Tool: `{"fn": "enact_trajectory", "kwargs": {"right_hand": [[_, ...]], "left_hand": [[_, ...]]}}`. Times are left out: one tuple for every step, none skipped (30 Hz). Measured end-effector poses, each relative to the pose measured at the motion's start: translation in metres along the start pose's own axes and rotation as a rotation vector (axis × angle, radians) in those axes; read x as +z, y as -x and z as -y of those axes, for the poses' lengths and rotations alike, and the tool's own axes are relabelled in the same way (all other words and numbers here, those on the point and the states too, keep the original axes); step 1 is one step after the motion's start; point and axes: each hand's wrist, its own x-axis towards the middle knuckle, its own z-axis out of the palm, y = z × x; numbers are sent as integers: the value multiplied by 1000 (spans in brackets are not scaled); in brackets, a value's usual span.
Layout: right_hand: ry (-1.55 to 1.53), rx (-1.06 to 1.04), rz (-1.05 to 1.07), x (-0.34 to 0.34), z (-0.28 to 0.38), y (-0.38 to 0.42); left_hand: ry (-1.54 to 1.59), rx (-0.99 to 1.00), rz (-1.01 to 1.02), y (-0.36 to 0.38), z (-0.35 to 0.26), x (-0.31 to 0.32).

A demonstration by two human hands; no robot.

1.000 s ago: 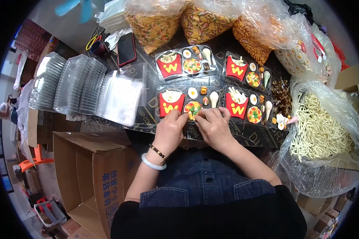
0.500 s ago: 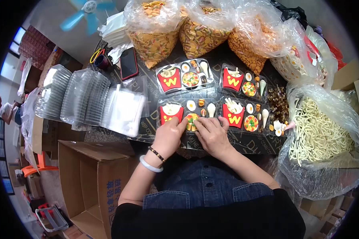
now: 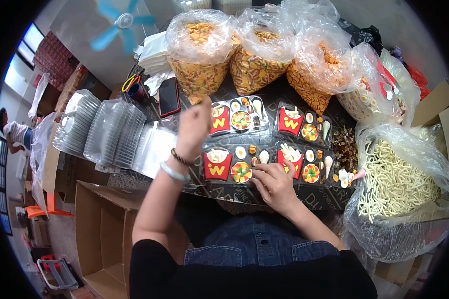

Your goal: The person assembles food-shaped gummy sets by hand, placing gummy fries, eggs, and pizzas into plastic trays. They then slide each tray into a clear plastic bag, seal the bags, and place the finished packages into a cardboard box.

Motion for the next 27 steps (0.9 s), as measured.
{"fn": "enact_trajectory", "kwargs": {"right_hand": [[-2, -9, 9, -4, 0, 3], [12, 15, 17, -7, 0, 5], [27, 37, 24, -10, 0, 8], [26, 22, 31, -12, 0, 12], [26, 48, 38, -13, -1, 16], [27, 78, 44, -14, -1, 20], [11, 96, 45, -16, 0, 22], [13, 94, 46, -16, -1, 24], [19, 105, 54, -17, -2, 27], [23, 122, 63, -17, -4, 31], [22, 135, 64, -18, -5, 33], [48, 135, 40, -17, -8, 33], [71, 136, 16, -15, -10, 33], [99, 135, 71, -14, -13, 36], [90, 141, 73, -10, -15, 34], [148, 120, 94, -5, -16, 31], [205, 97, 116, 0, -16, 29], [256, 87, 183, 7, -21, 32], [245, 82, 189, 11, -24, 32], [269, 76, 195, 16, -26, 30], [290, 68, 199, 21, -29, 27], [299, 52, 230, 24, -32, 25], [275, 62, 226, 24, -33, 24], [253, 73, 222, 22, -32, 20], [241, 81, 203, 20, -31, 13], [267, 55, 208, 19, -29, 5], [298, 33, 212, 18, -29, -4]], "left_hand": [[-285, 581, -61, -34, -1, -11], [-143, 544, -40, -44, -35, -6], [-30, 592, -61, -61, -63, -1], [-41, 614, -101, -78, -88, 3], [-53, 637, -138, -97, -112, 7], [10, 650, -123, -133, -133, 5], [71, 662, -104, -159, -143, 1], [73, 663, -103, -159, -144, -1], [36, 755, -121, -156, -143, 1], [-4, 843, -137, -154, -140, 3], [-47, 927, -150, -152, -136, 6], [-94, 1011, -160, -148, -132, 9], [-143, 1094, -170, -144, -127, 11], [-193, 1178, -183, -139, -122, 11], [-243, 1267, -200, -132, -118, 8], [-294, 1358, -221, -127, -116, 1], [-471, 1355, -308, -126, -107, -22], [-525, 1313, -303, -104, -92, -29], [-578, 1270, -301, -78, -75, -35], [-803, 1324, -403, -70, -64, -56], [-881, 1326, -457, -58, -55, -73], [-960, 1325, -513, -40, -48, -85], [-935, 1291, -549, -22, -44, -94], [-1009, 1308, -616, -15, -42, -113], [-1081, 1323, -676, -9, -40, -137], [-1153, 1281, -728, 0, -38, -154], [-1178, 1261, -757, 9, -35, -162]]}}
